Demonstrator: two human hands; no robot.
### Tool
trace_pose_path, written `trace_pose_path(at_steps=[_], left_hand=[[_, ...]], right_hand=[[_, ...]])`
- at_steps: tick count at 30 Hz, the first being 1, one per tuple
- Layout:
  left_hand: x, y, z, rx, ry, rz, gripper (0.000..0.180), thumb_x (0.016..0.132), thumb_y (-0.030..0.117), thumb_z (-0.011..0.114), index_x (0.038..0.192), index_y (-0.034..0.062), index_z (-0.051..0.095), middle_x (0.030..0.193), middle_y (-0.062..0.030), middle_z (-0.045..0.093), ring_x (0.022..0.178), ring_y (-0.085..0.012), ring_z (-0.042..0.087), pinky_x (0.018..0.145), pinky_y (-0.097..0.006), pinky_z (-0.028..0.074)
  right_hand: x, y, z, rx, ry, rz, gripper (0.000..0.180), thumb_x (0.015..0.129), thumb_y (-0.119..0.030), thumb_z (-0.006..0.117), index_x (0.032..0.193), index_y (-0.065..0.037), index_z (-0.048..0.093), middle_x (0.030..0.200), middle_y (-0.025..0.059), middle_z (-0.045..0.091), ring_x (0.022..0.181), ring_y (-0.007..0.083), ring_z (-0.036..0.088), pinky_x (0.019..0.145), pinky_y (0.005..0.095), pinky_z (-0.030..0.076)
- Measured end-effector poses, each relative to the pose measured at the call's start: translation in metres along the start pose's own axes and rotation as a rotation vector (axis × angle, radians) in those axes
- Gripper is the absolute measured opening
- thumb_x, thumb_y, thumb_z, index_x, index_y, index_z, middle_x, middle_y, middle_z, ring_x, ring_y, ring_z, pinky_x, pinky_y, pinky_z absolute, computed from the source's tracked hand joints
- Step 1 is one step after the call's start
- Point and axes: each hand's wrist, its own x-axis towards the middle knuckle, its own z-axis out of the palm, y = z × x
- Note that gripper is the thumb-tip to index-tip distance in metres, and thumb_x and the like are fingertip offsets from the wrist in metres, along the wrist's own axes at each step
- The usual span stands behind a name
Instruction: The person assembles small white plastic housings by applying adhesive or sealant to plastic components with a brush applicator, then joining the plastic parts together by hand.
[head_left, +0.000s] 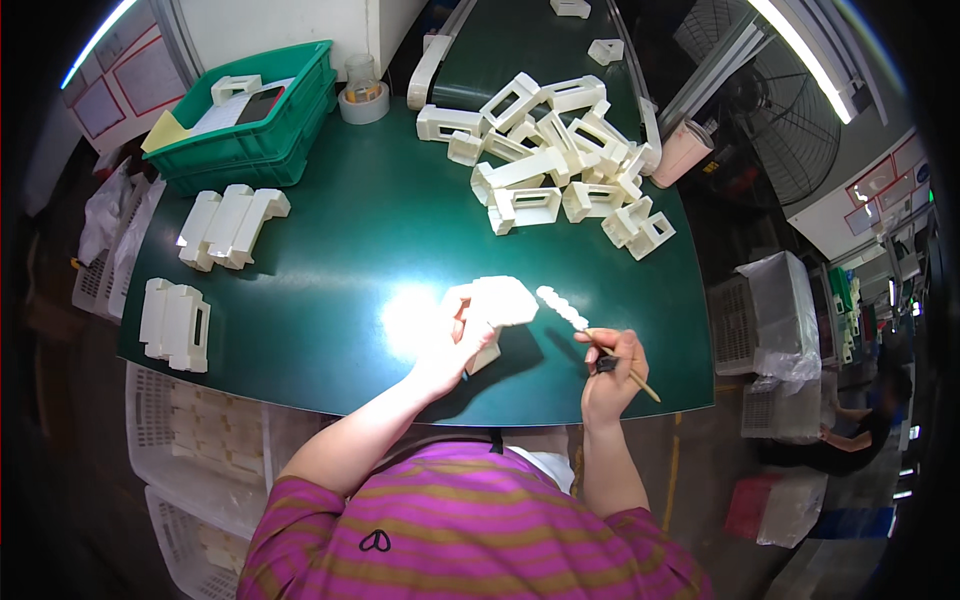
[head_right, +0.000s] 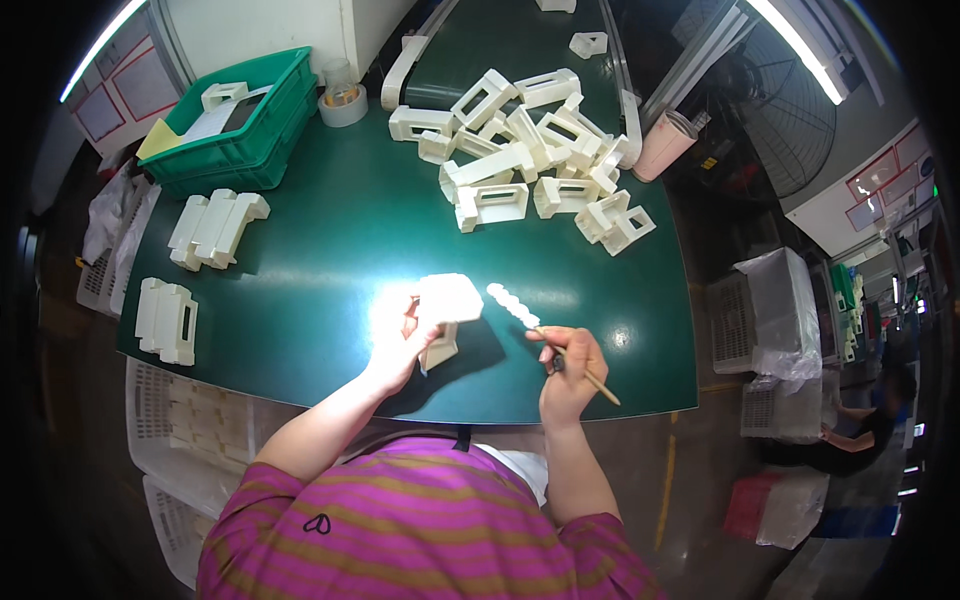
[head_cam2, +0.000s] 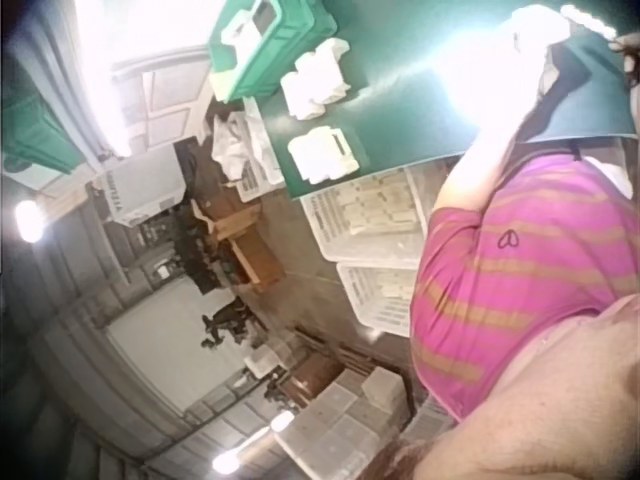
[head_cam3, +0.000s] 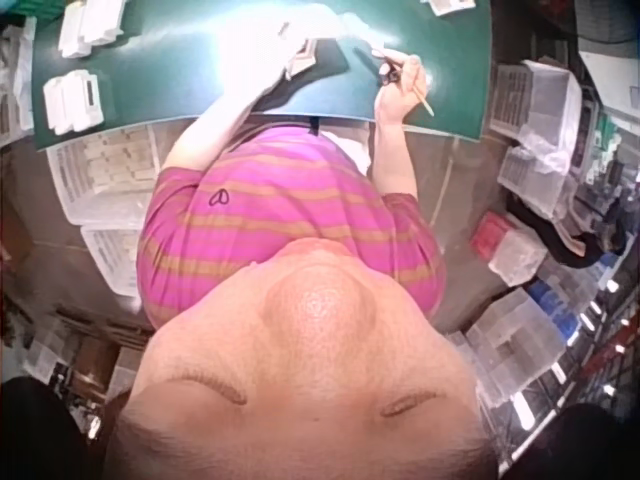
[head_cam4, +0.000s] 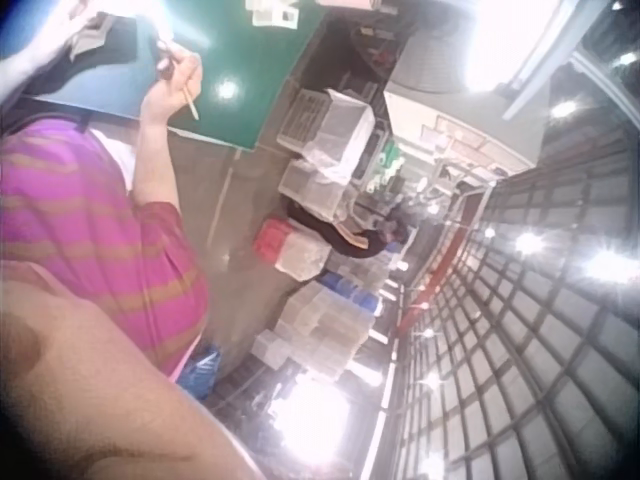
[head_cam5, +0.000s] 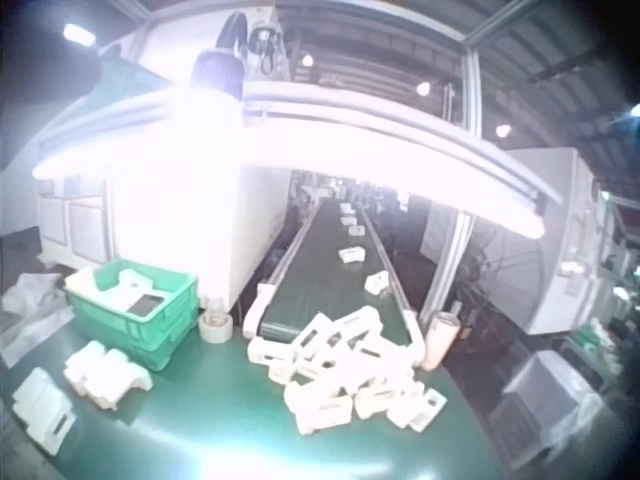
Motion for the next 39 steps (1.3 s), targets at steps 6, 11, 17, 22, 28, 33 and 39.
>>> trace_pose_path(at_steps=[6,11,17,22,28,33,39], left_hand=[[0.009,0.009,-0.009,-0.656,-0.007,-0.297,0.063,0.084,0.048,0.052,0.128,0.0052,0.037,0.121,-0.0124,0.049,0.106,-0.0241,0.054,0.083,-0.038,0.049],[0.011,0.011,-0.005,-0.672,-0.019,-0.322,0.060,0.087,0.048,0.048,0.125,0.0031,0.039,0.115,-0.0107,0.053,0.098,-0.0219,0.057,0.080,-0.036,0.050],[0.013,0.009,-0.008,-0.715,-0.003,-0.333,0.056,0.088,0.045,0.048,0.124,0.0035,0.040,0.113,-0.0113,0.054,0.097,-0.0227,0.057,0.079,-0.037,0.051],[0.018,0.037,-0.031,-0.595,0.088,-0.263,0.051,0.088,0.040,0.049,0.123,0.0040,0.041,0.111,-0.0109,0.055,0.092,-0.0234,0.059,0.077,-0.035,0.051],[0.016,0.100,-0.085,1.080,0.418,0.163,0.032,0.081,0.017,0.060,0.111,0.0049,0.054,0.104,-0.0118,0.057,0.093,-0.0243,0.058,0.078,-0.032,0.047],[-0.001,0.089,-0.132,1.524,0.198,0.137,0.035,0.078,0.000,0.052,0.111,0.0121,0.056,0.114,-0.0063,0.056,0.117,-0.0301,0.044,0.100,-0.042,0.032],[-0.023,0.088,-0.121,1.155,0.179,0.173,0.032,0.079,0.008,0.053,0.110,0.0125,0.058,0.119,-0.0080,0.052,0.126,-0.0309,0.033,0.106,-0.043,0.022]], right_hand=[[0.013,0.029,-0.034,0.886,0.041,0.575,0.036,0.094,-0.031,0.041,0.077,-0.004,0.057,0.069,0.0119,0.058,0.049,0.0125,0.042,0.038,0.0212,0.027],[0.014,0.042,-0.040,1.096,-0.052,0.722,0.034,0.094,-0.031,0.041,0.077,-0.006,0.058,0.066,0.0080,0.051,0.053,0.0124,0.041,0.036,0.0215,0.026],[0.016,0.043,-0.037,1.061,-0.067,0.768,0.035,0.094,-0.032,0.040,0.077,-0.007,0.057,0.066,0.0087,0.050,0.053,0.0128,0.040,0.038,0.0210,0.027],[0.014,0.043,-0.039,0.969,-0.096,0.757,0.036,0.094,-0.033,0.039,0.076,-0.007,0.057,0.065,0.0085,0.050,0.055,0.0133,0.041,0.039,0.0209,0.029],[0.016,0.040,-0.040,0.947,-0.111,0.751,0.037,0.095,-0.032,0.038,0.076,-0.006,0.055,0.067,0.0100,0.050,0.056,0.0141,0.042,0.039,0.0208,0.031],[0.014,0.038,-0.037,0.903,-0.086,0.751,0.035,0.095,-0.031,0.039,0.076,-0.006,0.053,0.064,0.0086,0.047,0.055,0.0131,0.041,0.038,0.0206,0.030],[0.015,0.037,-0.033,0.861,-0.062,0.749,0.033,0.095,-0.030,0.039,0.076,-0.006,0.051,0.062,0.0077,0.046,0.054,0.0121,0.040,0.036,0.0198,0.029]])
